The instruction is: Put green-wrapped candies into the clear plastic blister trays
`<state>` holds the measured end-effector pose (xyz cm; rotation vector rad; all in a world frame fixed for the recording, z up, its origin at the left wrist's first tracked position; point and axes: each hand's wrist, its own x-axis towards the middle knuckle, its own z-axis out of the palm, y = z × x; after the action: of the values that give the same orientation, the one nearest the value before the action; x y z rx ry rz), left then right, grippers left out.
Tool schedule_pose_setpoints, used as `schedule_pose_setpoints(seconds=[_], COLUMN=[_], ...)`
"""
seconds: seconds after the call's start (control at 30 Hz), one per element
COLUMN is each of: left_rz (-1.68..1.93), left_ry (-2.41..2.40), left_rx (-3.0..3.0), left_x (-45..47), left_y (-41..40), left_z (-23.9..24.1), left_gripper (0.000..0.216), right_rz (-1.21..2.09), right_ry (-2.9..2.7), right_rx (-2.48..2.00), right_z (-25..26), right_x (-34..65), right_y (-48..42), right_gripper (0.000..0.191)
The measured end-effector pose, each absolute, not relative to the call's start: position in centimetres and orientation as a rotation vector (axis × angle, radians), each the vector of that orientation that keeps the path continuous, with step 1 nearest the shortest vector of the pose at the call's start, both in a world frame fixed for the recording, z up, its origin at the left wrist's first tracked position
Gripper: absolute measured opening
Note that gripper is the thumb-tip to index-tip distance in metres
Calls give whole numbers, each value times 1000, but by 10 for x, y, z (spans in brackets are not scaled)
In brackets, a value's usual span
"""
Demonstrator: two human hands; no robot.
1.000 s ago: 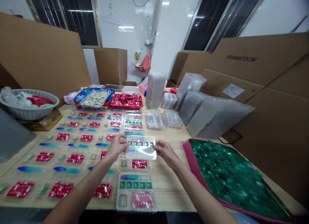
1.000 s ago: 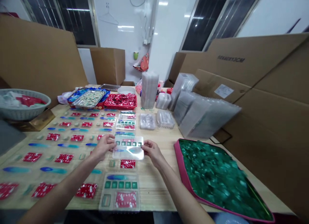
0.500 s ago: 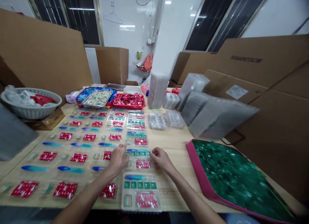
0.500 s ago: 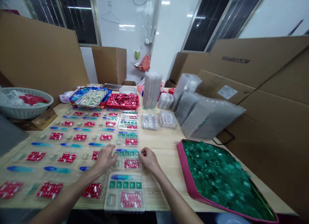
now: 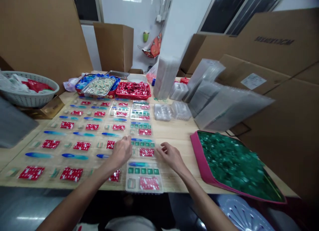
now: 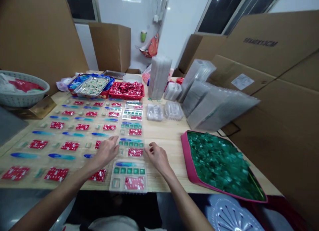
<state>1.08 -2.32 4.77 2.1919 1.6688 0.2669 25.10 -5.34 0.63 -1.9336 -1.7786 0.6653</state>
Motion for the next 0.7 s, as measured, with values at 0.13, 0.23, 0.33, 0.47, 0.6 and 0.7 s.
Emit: schedule_pose_setpoints(seconds=[0.13, 0.23, 0.33, 0.47, 0.6, 0.7], left_rz=[498, 529, 500, 497, 534, 577], left_ry=[1520, 1515, 1499, 1465, 1478, 1482], left_rx=[1842, 1685, 1644, 1665, 1670, 1574], left_x=[-16, -24, -20, -9, -3, 2], left_y=[-73, -110, -130, -138, -146, -152], left_z=[50, 43, 40, 45, 42, 34], left_gripper=[39, 53, 60, 59, 61, 65], right_rz=[877, 1035, 1032, 1008, 1000, 957], right_ry=[-1754, -1711, -1690, -1670, -1699, -1724], right_rx=[-1844, -1795, -1804, -1819, -1803, -1838], right_z=[5, -2, -7, -7, -5, -5], right_x=[258, 254, 250, 248, 246, 249], right_y=[-105, -131, -139, -139, -141, -146], right_gripper=[31, 32, 35, 38, 38, 34])
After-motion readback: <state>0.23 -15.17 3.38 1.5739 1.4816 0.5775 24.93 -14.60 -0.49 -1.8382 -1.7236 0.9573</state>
